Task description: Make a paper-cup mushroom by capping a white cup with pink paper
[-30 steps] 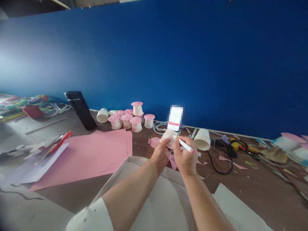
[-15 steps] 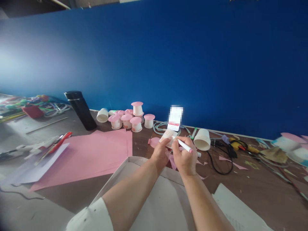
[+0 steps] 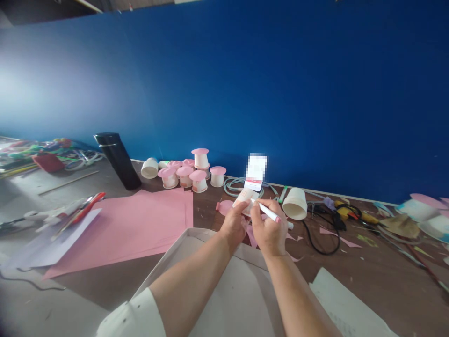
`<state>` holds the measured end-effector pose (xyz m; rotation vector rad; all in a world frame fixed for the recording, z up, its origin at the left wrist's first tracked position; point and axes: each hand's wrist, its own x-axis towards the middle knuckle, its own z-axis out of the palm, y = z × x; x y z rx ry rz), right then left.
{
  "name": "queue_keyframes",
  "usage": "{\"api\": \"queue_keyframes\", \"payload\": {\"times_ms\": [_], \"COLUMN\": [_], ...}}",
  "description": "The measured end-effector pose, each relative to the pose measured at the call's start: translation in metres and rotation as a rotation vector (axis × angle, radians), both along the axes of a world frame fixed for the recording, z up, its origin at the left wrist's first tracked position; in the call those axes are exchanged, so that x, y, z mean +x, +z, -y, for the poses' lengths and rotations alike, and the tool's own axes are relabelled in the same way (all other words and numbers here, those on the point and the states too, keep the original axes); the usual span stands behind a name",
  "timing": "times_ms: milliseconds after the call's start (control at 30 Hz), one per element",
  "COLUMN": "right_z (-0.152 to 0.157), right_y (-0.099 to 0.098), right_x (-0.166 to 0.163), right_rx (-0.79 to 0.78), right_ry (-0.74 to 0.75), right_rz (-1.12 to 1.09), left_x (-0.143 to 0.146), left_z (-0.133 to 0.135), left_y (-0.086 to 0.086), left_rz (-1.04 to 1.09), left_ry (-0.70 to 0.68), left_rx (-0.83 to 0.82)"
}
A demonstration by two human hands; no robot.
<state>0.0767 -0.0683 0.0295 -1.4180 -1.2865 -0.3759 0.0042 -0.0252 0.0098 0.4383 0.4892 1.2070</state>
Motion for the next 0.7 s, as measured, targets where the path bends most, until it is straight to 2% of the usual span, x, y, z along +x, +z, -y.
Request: {"api": "queue_keyframes", "payload": {"times_ms": [700], "right_z": [-0.0004], "right_y": [-0.0023], "right_x": [0.0005], "right_rx": [-0.024], "right_ry": [-0.027], "right_rz": [0.005], "left_x": [0.0002], "left_z": [-0.0011], "left_y": [0.0005], "left_rz": [0.033], "left_ry": [-0.006], "left_rx": [-0.043]}}
